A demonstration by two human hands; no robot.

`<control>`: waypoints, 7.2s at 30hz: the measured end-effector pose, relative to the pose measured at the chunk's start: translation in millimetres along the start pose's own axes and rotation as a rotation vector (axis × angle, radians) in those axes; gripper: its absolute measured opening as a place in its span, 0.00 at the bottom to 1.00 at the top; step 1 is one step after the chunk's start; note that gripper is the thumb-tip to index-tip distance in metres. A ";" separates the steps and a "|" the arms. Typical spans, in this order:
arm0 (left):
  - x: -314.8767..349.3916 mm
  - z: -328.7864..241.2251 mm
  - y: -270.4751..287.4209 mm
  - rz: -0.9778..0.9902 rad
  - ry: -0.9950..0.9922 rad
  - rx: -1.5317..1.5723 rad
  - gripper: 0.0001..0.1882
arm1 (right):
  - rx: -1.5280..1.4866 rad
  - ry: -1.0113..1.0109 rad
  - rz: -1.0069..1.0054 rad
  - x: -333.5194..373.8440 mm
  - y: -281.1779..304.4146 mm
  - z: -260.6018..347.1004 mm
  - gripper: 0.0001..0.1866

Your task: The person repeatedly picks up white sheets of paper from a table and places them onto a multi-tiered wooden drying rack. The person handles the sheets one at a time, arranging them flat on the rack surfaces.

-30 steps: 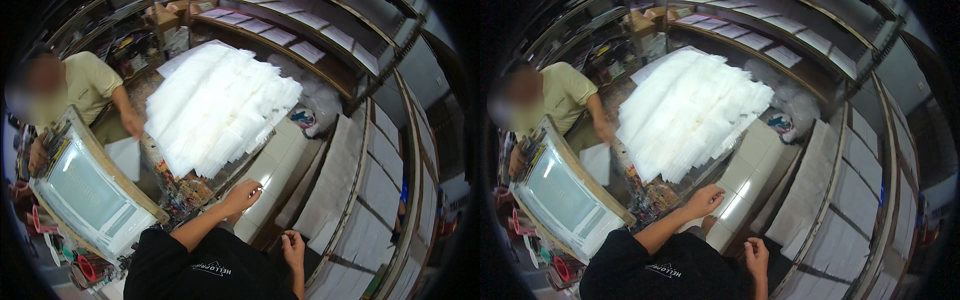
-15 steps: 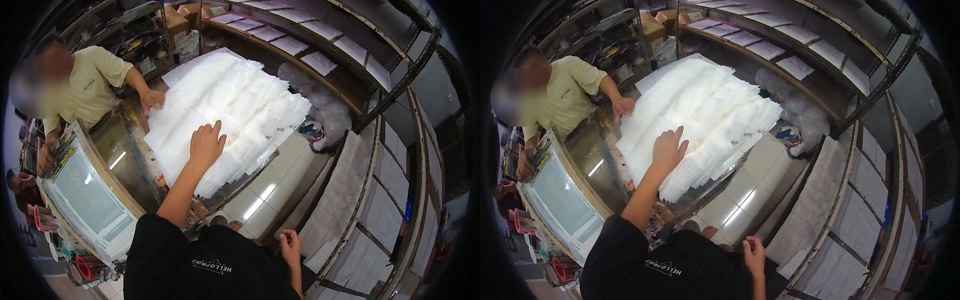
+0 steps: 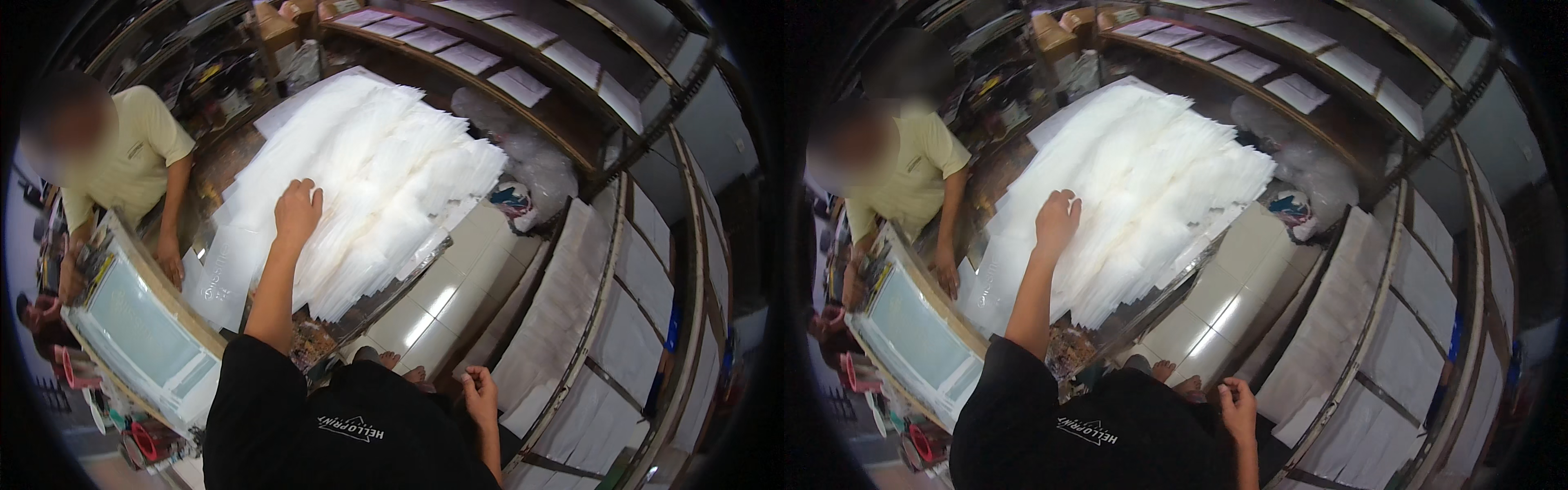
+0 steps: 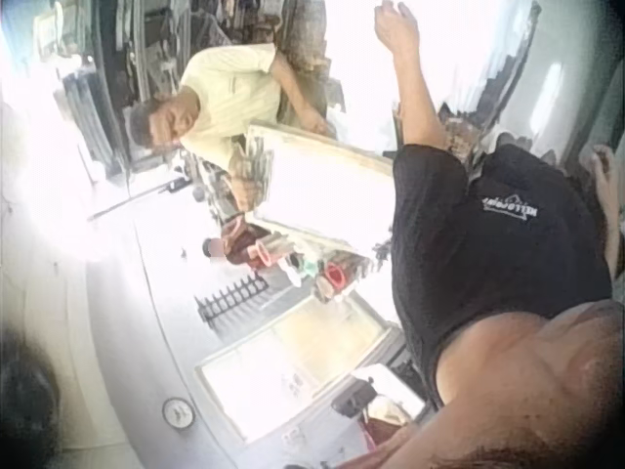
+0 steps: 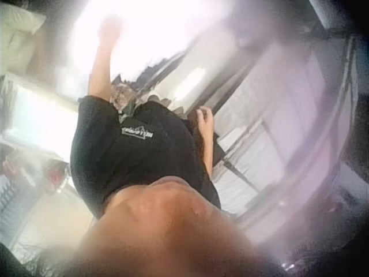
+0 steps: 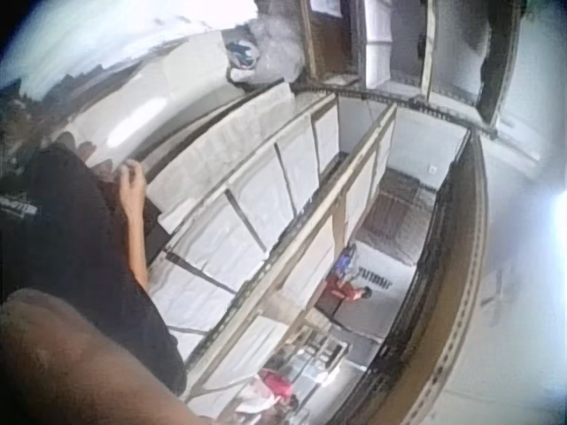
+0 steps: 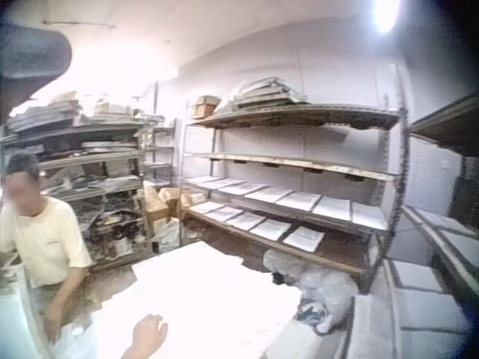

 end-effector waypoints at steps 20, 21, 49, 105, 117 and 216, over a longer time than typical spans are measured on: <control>156.8 274.7 -4.2 0.453 0.765 -0.274 0.17 | 0.139 -0.034 0.174 -37.2 -32.7 -8.1 0.11; 162.9 291.0 -10.3 0.419 0.704 -0.351 0.17 | 0.163 -0.018 0.173 -37.6 -34.0 -8.3 0.12; 139.9 -370.7 -15.2 0.724 -0.669 0.933 0.08 | -0.151 0.414 -0.243 48.0 42.8 113.3 0.19; 496.1 -118.9 -240.4 1.395 0.010 0.625 0.12 | -0.498 -1.046 -1.663 497.8 428.2 -499.0 0.12; 443.6 -161.7 -227.1 1.222 -0.012 0.789 0.13 | -0.511 -0.219 -1.450 310.5 378.5 -262.4 0.15; 73.2 -436.6 180.6 1.080 -0.688 2.613 0.07 | -0.491 -0.171 -1.139 272.4 265.0 -136.8 0.16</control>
Point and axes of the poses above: each hand's wrist, its own x-axis away from the middle knuckle, its own y-axis out of the back of the hand, z = x × y, the point moved 7 cm from there along -x, towards the middle knuckle, and after that the axes turned 15 degrees about -y, right-handed, at the moved point
